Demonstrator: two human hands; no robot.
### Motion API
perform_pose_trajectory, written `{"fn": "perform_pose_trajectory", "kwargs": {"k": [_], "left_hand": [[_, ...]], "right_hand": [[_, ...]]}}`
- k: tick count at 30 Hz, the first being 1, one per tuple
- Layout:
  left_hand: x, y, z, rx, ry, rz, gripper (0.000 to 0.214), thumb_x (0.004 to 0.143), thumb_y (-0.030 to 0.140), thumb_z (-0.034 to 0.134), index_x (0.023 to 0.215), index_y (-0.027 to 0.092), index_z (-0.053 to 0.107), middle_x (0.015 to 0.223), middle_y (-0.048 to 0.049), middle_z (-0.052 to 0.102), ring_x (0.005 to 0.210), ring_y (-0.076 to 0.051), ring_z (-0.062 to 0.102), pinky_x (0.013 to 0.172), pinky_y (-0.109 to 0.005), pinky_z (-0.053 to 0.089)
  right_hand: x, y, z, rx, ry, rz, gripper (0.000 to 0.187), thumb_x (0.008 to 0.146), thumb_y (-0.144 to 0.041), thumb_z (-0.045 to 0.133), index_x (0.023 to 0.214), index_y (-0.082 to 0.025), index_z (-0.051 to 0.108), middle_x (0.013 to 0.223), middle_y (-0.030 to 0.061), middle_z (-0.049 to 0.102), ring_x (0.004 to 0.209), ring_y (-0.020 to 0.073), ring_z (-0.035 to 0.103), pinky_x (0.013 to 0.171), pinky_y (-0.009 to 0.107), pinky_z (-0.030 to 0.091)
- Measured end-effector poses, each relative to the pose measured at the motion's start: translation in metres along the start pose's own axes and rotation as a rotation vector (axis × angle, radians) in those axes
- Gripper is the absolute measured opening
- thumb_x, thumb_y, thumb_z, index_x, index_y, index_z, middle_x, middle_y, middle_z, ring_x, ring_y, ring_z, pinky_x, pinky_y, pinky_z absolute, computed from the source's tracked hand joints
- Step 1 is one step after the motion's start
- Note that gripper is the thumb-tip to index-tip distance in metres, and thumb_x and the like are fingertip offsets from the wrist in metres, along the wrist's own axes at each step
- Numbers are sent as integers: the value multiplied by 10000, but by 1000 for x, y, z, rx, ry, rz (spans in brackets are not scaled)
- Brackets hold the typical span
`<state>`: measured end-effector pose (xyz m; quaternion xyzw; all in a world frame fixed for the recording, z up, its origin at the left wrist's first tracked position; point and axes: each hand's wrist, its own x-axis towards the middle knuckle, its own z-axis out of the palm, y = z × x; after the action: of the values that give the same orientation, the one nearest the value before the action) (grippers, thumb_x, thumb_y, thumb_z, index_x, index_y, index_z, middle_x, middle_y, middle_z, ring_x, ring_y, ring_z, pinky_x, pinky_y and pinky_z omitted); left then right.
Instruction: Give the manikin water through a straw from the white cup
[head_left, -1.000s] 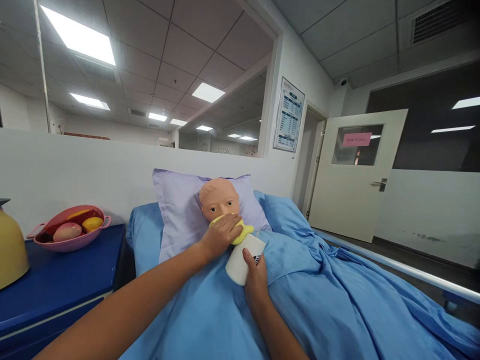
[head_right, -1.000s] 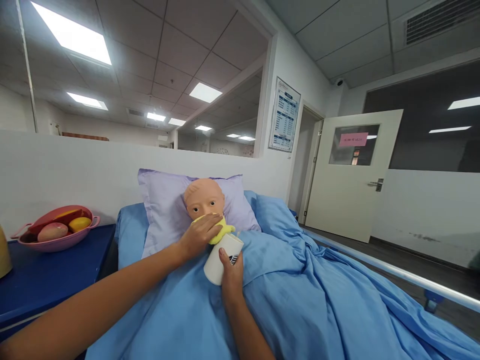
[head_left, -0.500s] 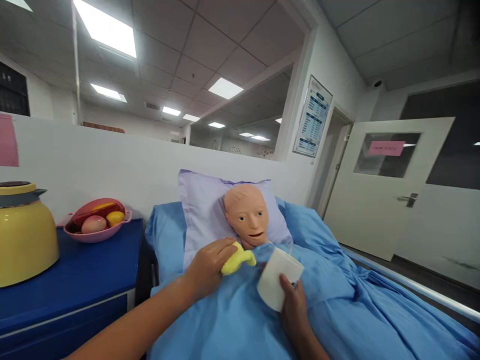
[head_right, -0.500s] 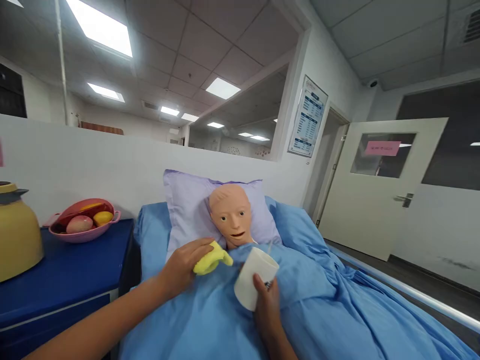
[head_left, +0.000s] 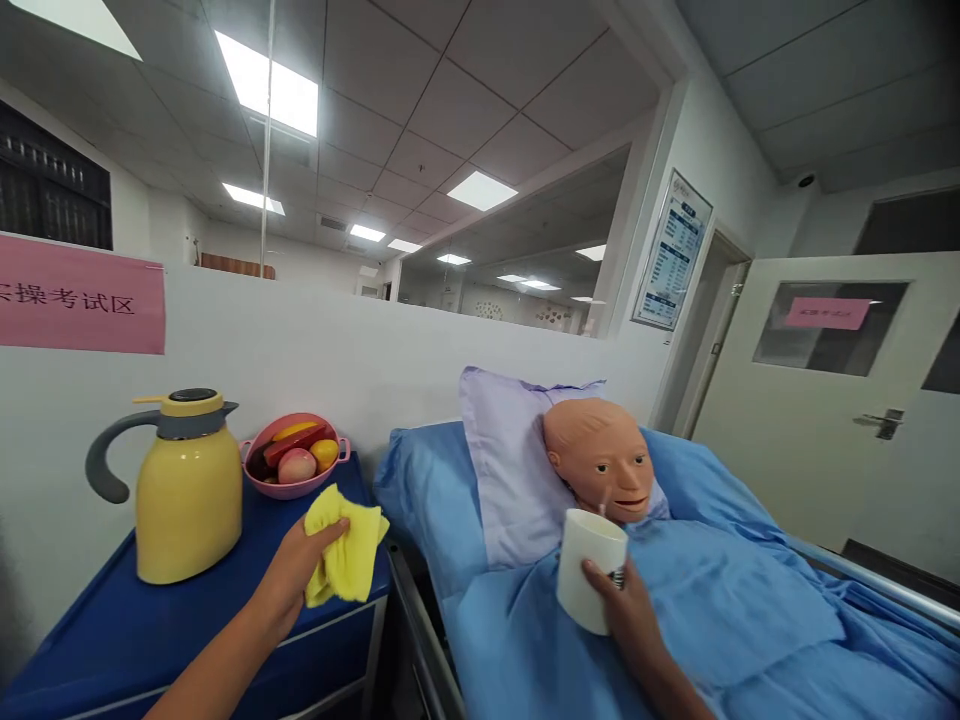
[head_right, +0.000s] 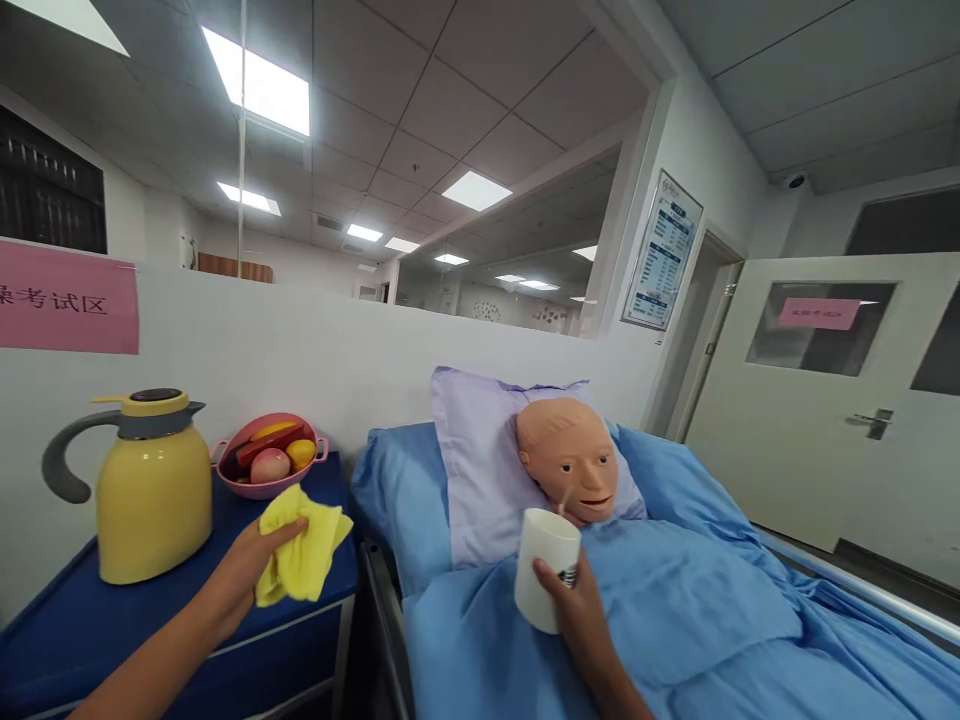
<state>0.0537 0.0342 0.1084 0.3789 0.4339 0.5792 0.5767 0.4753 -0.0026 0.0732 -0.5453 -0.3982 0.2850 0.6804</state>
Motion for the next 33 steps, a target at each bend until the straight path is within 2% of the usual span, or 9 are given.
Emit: {"fn": "perform_pose_trajectory", "kwargs": {"k": [3,9,12,15,18,21,27,30,33], "left_hand": [[1,-12,-47,-101,49,-139,343,747,235,773,1035,112,635,949,-147,741,811,-301,720,686,-386,599],[13,-33,-118,-187,136,-176,374,776,190,747,1121,118,622,974,-133,748,829,-295,728,677,-365,608],[22,-38,-140,-226,150,-208,312,808,175,710,1099,103,622,979,-142,747,863,-291,729,685,-336,609],[31,-42,-153,-264,151,-273,284,825,174,690,1087,93,621,986,-154,745,886,-292,727,745,-352,614],[42,-44,-159,-310,143,-285,301,832,166,680,1117,95,614,1005,-152,744,911,-288,724,800,-374,612],[55,-46,-162,-353,110,-282,322,837,156,673,1144,88,607,1037,-156,738,950,-280,717,846,-379,605],[79,-44,-172,-380,47,-256,366,856,163,663,1204,84,585,1101,-162,720,1012,-272,699,922,-385,581],[82,-40,-174,-388,-33,-301,393,872,173,647,1245,81,564,1125,-166,710,1023,-268,695,930,-379,578],[82,-36,-172,-330,-37,-331,362,886,166,620,1233,72,574,1108,-171,714,973,-263,711,887,-366,595]], "right_hand": [[-21,12,83,12,-202,-32,792,580,-554,818,1223,-166,567,974,127,714,845,321,679,707,429,556],[-66,40,240,210,-474,-30,647,671,-518,785,1190,-204,560,1008,74,696,871,259,658,766,385,541],[-82,55,299,248,-530,-38,611,652,-490,810,1131,-187,581,965,61,692,865,244,643,781,368,527],[-93,70,341,278,-520,-55,636,659,-463,818,1170,-193,553,1005,51,678,906,230,626,826,353,509],[-97,82,364,303,-500,-67,646,678,-446,815,1201,-207,521,1047,46,664,937,221,613,854,345,497],[-93,89,373,307,-493,-69,659,659,-415,838,1197,-207,520,1066,50,663,965,229,608,879,351,488],[-80,93,377,341,-477,-58,716,685,-378,829,1290,-223,479,1175,60,636,1036,225,595,931,361,470],[-78,95,375,369,-477,-62,735,708,-364,812,1335,-238,451,1190,56,631,1050,216,590,936,356,474],[-78,98,374,390,-484,-68,763,705,-352,815,1356,-256,429,1231,52,614,1076,212,584,941,348,479]]}}
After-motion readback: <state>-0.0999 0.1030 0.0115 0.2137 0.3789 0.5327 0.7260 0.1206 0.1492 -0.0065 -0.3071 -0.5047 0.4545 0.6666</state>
